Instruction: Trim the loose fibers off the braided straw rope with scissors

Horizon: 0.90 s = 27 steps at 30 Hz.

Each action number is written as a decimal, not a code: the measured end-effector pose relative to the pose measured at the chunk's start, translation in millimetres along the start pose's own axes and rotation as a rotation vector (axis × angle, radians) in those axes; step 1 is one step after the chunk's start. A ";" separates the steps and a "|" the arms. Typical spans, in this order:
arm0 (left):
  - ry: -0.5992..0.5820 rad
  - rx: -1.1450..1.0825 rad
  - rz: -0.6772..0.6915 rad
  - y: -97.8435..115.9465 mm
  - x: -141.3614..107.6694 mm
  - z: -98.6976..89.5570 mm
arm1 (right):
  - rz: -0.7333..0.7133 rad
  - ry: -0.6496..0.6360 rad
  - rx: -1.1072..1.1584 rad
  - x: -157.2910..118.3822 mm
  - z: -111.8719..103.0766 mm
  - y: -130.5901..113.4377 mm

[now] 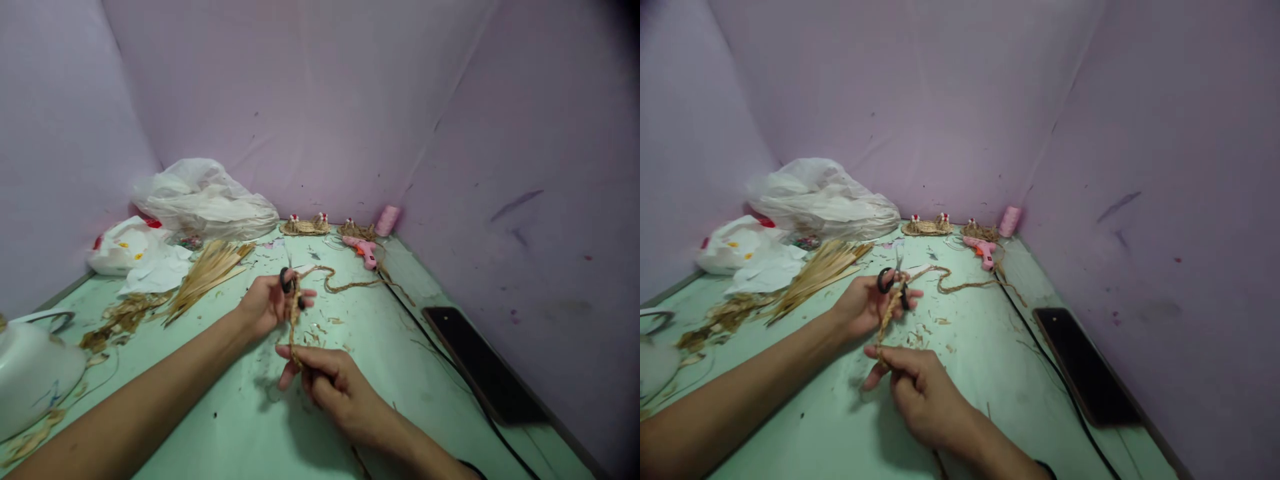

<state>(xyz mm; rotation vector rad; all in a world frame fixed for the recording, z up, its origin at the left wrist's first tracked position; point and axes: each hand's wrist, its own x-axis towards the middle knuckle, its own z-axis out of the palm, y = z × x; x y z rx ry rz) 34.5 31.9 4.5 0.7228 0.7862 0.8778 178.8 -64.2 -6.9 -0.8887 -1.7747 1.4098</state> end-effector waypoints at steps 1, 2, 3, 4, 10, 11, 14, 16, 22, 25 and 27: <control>0.072 0.025 0.123 7.6 9.7 2.1 | -0.002 -0.017 -0.012 -0.5 1.7 2.0; 0.149 0.085 0.266 18.8 19.8 4.3 | 0.005 -0.020 -0.022 -0.3 2.6 4.4; 0.194 0.111 0.351 33.7 29.7 6.7 | 0.020 -0.005 -0.024 0.6 2.6 6.8; 0.219 0.120 0.407 51.3 39.0 9.2 | 0.045 0.027 -0.015 2.3 1.7 9.1; 0.534 0.363 0.743 134.6 68.9 10.9 | 0.311 0.355 0.364 17.9 -11.5 11.2; 0.606 0.424 0.739 134.3 69.5 6.0 | 0.351 0.376 0.418 19.6 -13.1 10.3; 0.746 0.550 0.711 116.4 62.9 -16.6 | 0.409 0.402 0.500 21.7 -14.9 9.0; 0.815 0.625 0.727 102.8 51.2 -29.9 | 0.418 0.399 0.519 21.5 -14.4 9.9; 0.574 0.753 0.350 61.7 5.2 -12.8 | 0.402 0.370 0.474 19.5 -10.0 14.3; 0.441 0.667 0.132 28.4 -4.1 2.8 | 0.386 0.355 0.393 17.6 -5.9 15.9; 0.408 0.485 0.004 11.5 -3.4 4.8 | 0.351 0.322 0.286 15.3 -3.5 17.9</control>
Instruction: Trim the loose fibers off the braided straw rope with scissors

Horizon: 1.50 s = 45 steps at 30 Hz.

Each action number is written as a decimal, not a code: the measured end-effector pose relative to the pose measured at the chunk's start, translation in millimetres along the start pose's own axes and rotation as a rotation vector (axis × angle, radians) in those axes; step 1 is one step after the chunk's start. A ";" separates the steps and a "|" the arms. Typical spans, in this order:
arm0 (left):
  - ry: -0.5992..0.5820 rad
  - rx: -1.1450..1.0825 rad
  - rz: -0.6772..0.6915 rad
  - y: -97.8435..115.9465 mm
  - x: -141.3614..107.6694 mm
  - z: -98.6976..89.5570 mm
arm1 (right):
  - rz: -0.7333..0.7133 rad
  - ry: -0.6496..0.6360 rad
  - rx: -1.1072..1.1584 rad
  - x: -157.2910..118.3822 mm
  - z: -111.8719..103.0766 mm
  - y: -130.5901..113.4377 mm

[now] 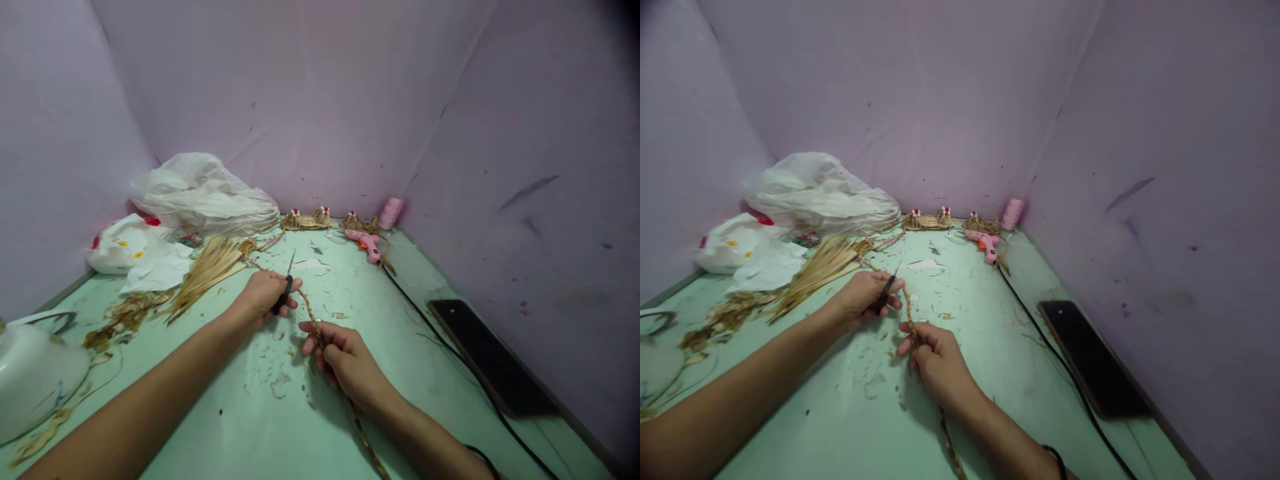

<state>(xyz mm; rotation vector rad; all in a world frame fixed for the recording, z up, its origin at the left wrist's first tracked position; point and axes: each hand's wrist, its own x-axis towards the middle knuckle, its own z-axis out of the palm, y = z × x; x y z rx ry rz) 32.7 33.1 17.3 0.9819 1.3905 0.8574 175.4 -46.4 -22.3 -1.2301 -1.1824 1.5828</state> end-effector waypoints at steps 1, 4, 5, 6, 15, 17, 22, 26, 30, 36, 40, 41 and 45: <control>-0.015 -0.065 -0.045 -4.8 1.4 2.1 | -0.044 -0.016 -0.075 -1.1 -0.2 1.8; -0.032 -0.188 -0.088 -10.2 8.9 1.3 | -0.233 -0.048 -0.347 -4.0 -2.8 6.5; -0.034 -0.225 -0.087 -10.1 11.0 0.2 | -0.287 -0.049 -0.420 -4.7 -4.0 7.5; -0.030 -0.258 -0.074 -9.7 12.4 -0.6 | -0.322 -0.046 -0.466 -5.1 -5.1 8.1; -0.118 -0.389 0.158 -8.6 6.5 1.1 | 0.072 -0.050 0.344 -1.7 -3.7 -8.3; -0.137 -0.393 0.188 -9.3 4.9 2.5 | 0.093 -0.122 0.448 -1.0 -6.2 -13.3; -0.119 -0.404 0.225 -9.5 3.6 4.9 | 0.134 -0.328 0.420 0.1 -16.4 -16.6; -0.066 -0.391 0.269 -10.4 7.2 4.8 | 0.136 -0.229 0.299 0.2 -14.5 -14.0; 0.022 -0.444 0.318 -12.3 10.5 6.9 | -0.050 0.112 0.207 -2.1 -1.0 -6.1; -0.005 -0.512 0.260 -13.7 12.1 8.0 | -0.015 0.155 0.269 -6.6 9.1 -2.1; -0.055 -0.520 0.232 -13.9 14.6 4.2 | 0.083 0.036 0.364 -5.8 4.1 -9.0; -0.062 -0.520 0.228 -14.1 14.8 3.7 | 0.111 -0.003 0.400 -5.2 2.3 -10.3; -0.081 -0.499 0.231 -15.7 13.4 6.3 | 0.124 -0.080 0.484 -2.3 -3.5 -11.7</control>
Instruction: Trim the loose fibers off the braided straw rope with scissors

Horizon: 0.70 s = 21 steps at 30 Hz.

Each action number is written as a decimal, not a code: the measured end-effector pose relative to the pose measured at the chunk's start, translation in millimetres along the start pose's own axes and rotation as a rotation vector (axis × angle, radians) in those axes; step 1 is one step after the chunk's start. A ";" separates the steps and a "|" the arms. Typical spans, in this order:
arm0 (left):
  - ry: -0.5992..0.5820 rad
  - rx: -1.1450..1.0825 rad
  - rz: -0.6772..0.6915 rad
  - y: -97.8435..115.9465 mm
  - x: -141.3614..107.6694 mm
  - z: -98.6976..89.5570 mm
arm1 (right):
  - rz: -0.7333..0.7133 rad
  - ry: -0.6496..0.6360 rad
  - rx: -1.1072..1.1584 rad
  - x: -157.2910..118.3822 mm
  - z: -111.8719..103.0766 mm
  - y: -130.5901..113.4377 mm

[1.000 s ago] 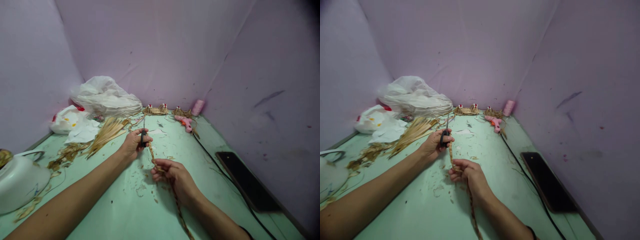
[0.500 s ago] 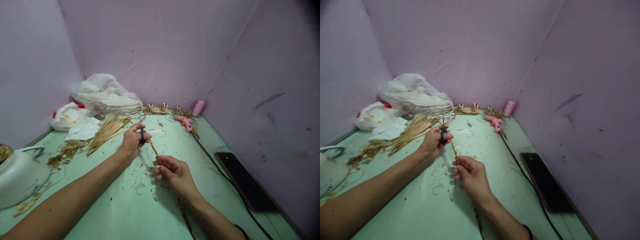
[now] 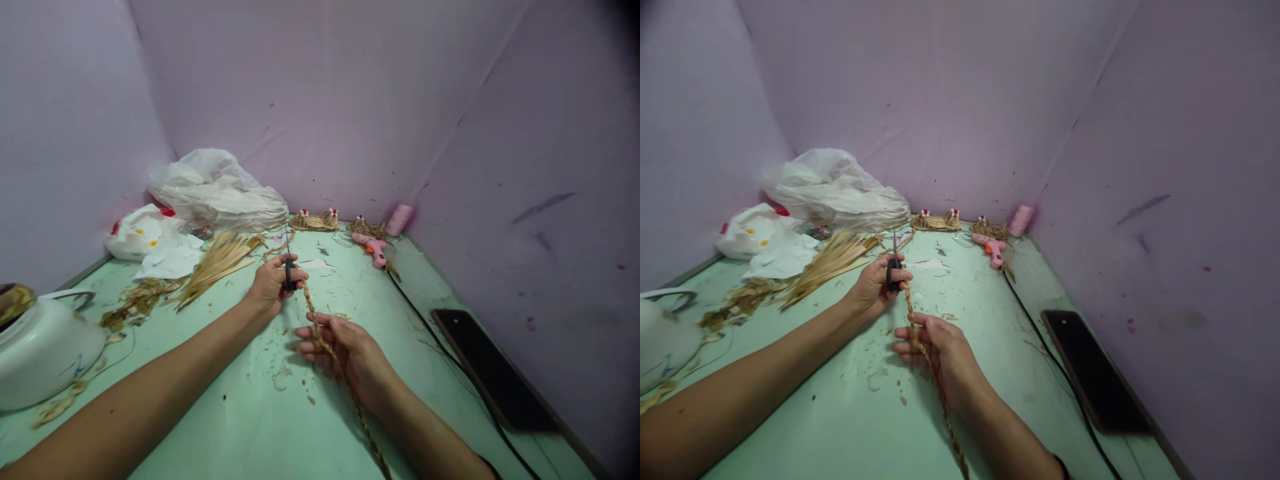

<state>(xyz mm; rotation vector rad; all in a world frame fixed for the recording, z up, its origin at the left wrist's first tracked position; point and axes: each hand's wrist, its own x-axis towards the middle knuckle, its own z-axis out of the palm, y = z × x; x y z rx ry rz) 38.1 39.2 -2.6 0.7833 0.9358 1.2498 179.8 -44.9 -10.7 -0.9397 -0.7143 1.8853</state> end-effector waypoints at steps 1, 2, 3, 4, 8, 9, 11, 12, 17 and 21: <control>-0.006 0.007 0.002 -1.0 -1.0 1.3 | -0.022 0.000 -0.010 0.4 -0.8 -0.5; -0.011 0.012 0.005 -2.0 -2.0 2.7 | -0.046 0.005 -0.027 0.8 -1.4 -0.9; -0.013 0.017 0.008 -2.9 -3.1 4.3 | -0.064 0.011 -0.049 1.0 -1.7 -1.3; -0.012 0.025 0.011 -3.8 -4.3 5.8 | -0.074 0.021 -0.072 1.2 -2.1 -1.5; -0.004 0.081 0.029 -6.5 -8.3 9.7 | -0.080 0.066 -0.122 2.8 -4.6 -1.5; -0.007 0.093 0.035 -7.1 -9.2 10.2 | -0.080 0.075 -0.123 3.6 -5.6 -1.3; -0.014 0.113 0.044 -8.5 -10.8 10.8 | -0.082 0.087 -0.122 5.4 -7.6 -1.0; -0.016 0.124 0.047 -9.1 -11.5 11.1 | -0.081 0.092 -0.127 6.3 -8.4 -0.8; -0.020 0.186 0.067 -10.4 -13.9 14.3 | -0.137 0.147 -0.204 9.2 -9.4 1.3; -0.011 0.318 0.052 -4.7 -15.2 12.6 | -0.147 0.259 -0.173 11.4 -9.7 2.6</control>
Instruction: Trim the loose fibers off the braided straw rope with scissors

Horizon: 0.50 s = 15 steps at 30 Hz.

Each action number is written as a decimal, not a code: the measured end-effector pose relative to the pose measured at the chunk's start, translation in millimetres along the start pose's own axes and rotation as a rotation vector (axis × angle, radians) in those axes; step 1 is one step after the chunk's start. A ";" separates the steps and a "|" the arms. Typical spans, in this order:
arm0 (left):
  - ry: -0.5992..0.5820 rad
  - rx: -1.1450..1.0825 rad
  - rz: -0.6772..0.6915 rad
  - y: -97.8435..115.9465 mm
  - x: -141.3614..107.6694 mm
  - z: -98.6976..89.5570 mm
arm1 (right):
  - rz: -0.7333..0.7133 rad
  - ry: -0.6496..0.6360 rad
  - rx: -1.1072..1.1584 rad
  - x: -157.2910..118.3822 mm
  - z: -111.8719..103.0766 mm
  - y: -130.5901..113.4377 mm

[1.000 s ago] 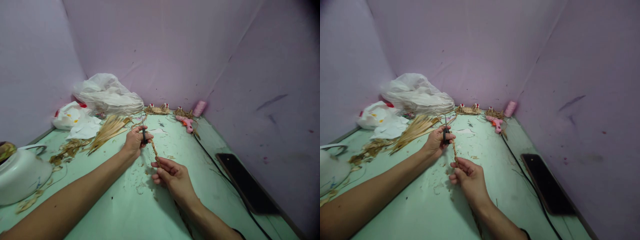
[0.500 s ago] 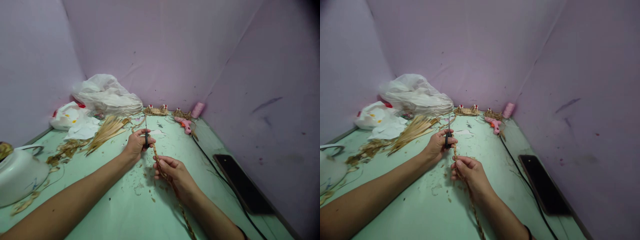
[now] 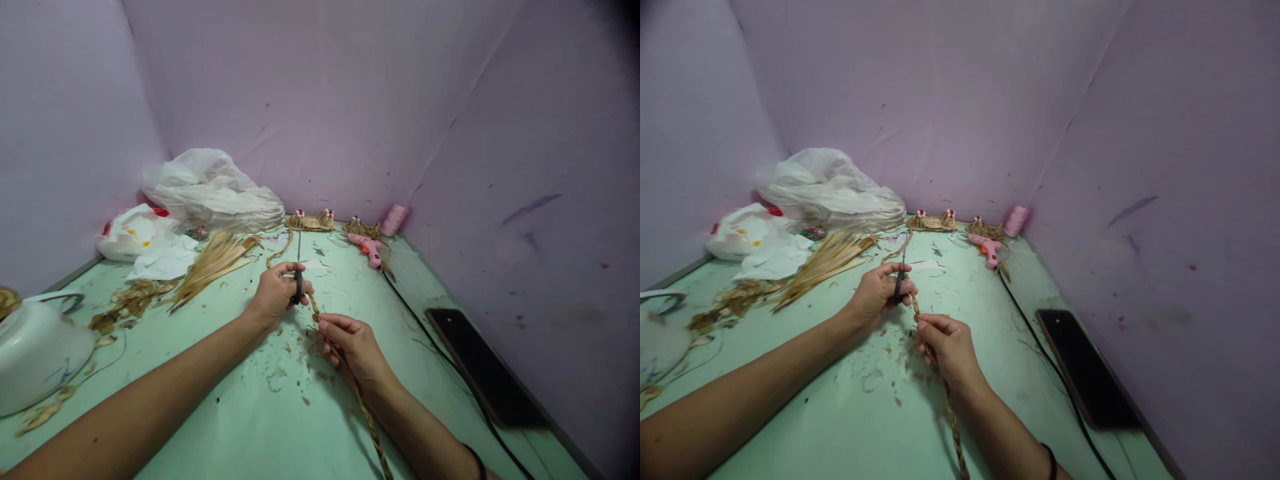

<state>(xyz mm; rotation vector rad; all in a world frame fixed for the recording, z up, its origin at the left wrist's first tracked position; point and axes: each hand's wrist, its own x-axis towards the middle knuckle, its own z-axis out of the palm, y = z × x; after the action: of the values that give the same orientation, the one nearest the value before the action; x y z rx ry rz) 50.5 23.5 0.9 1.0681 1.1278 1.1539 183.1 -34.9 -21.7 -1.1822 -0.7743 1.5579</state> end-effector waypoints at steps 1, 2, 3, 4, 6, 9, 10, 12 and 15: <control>0.002 0.061 0.005 1.9 -1.4 -3.3 | 0.005 0.017 0.016 0.6 -0.2 -0.2; -0.004 0.138 0.031 3.9 -3.6 -7.7 | 0.007 0.030 0.032 1.2 -0.4 -0.6; -0.021 0.238 0.083 5.9 -6.7 -13.0 | 0.004 0.040 0.043 1.6 -0.7 -1.4; -0.048 0.362 0.156 7.9 -10.7 -18.9 | -0.004 0.048 0.049 1.8 -0.9 -2.3; -0.147 0.681 0.350 11.3 -20.1 -30.4 | -0.020 0.061 0.033 1.6 -1.5 -4.5; -0.323 1.134 0.588 13.4 -33.1 -41.5 | -0.039 0.066 -0.042 0.2 -2.3 -7.9; -0.363 1.248 0.626 13.1 -36.0 -42.7 | -0.046 0.068 -0.066 -0.3 -2.6 -9.0; -0.394 1.421 0.654 11.6 -39.2 -42.2 | -0.061 0.076 -0.104 -1.2 -2.9 -10.8; -0.391 1.540 0.650 9.8 -39.5 -38.6 | -0.089 0.089 -0.152 -2.5 -2.3 -13.0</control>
<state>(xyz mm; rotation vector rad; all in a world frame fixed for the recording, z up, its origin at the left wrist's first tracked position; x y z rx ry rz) 8.9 -13.0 9.6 2.8336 1.3136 0.2487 189.6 -33.5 -10.0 -1.3004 -0.8867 1.3839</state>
